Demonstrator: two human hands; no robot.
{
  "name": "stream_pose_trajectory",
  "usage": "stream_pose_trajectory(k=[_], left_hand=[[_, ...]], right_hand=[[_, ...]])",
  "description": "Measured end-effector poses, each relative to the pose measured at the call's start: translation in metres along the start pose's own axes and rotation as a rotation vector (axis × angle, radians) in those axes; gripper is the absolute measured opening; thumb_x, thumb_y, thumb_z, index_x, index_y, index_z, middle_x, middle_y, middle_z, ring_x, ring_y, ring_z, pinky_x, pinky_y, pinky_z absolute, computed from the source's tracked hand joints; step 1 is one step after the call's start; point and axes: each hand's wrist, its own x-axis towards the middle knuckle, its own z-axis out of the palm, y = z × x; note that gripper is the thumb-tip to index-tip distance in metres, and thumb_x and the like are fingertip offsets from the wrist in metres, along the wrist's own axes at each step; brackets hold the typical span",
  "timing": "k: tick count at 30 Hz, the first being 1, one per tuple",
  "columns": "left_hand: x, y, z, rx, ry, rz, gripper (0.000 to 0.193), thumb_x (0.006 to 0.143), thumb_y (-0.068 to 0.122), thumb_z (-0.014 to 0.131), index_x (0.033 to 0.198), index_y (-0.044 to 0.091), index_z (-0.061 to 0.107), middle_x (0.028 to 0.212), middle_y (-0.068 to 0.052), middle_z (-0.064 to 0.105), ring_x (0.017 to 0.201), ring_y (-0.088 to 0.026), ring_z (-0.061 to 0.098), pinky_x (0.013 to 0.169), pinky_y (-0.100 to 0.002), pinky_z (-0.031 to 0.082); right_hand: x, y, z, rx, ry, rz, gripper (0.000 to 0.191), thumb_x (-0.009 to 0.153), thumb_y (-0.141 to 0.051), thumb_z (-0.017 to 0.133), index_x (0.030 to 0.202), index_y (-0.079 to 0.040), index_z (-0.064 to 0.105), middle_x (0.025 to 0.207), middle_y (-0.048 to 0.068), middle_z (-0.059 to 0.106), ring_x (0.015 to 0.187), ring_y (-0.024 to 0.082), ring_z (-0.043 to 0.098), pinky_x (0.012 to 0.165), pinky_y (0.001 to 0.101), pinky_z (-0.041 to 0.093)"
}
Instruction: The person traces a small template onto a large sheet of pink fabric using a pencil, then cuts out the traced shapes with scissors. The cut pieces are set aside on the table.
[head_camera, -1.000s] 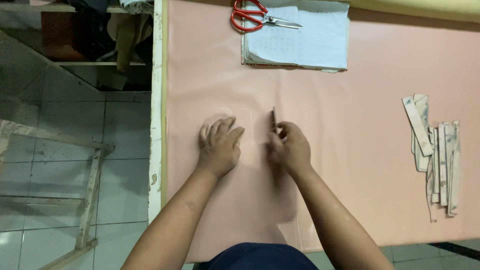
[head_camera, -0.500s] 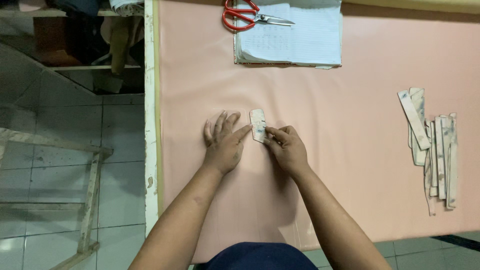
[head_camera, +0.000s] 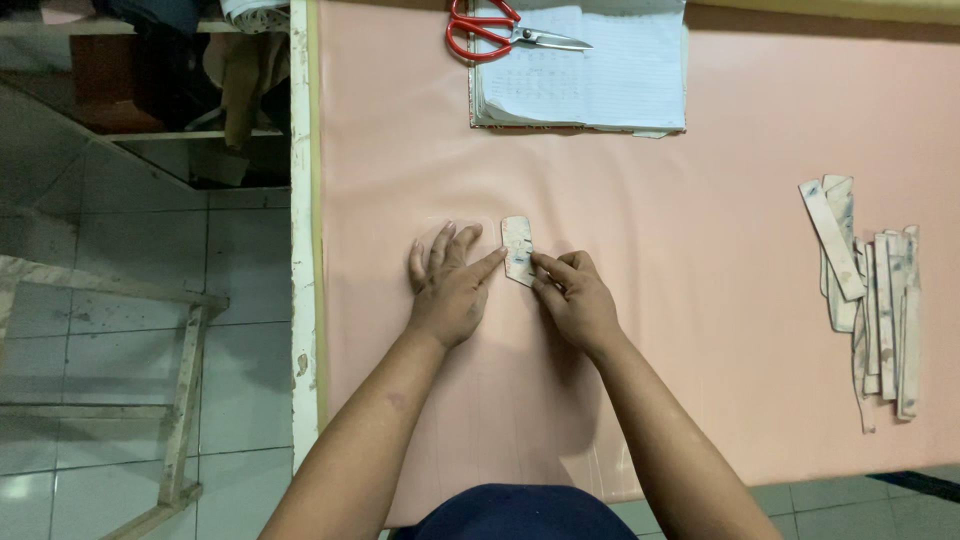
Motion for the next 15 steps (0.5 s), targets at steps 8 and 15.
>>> stream_pose_trajectory(k=[8, 15], left_hand=[[0.0009, -0.0001, 0.0014, 0.003, 0.017, 0.012, 0.047, 0.094, 0.02, 0.055, 0.136, 0.037, 0.064, 0.16, -0.005, 0.035, 0.154, -0.03, 0.015, 0.12, -0.06, -0.004], [0.0009, 0.0004, 0.0015, -0.01, 0.026, 0.007, 0.043, 0.096, 0.023, 0.055, 0.134, 0.038, 0.066, 0.16, -0.004, 0.037, 0.154, -0.03, 0.017, 0.121, -0.06, -0.004]], right_hand=[[-0.0005, -0.0007, -0.0002, -0.003, -0.004, 0.018, 0.038, 0.091, -0.023, 0.071, 0.13, -0.021, 0.071, 0.111, 0.005, 0.062, 0.093, 0.02, 0.065, 0.084, 0.0329, 0.053], [-0.0017, 0.0009, 0.0005, 0.012, 0.01, -0.009, 0.038, 0.091, -0.022, 0.072, 0.129, -0.02, 0.071, 0.111, 0.006, 0.062, 0.091, 0.02, 0.065, 0.082, 0.0331, 0.054]])
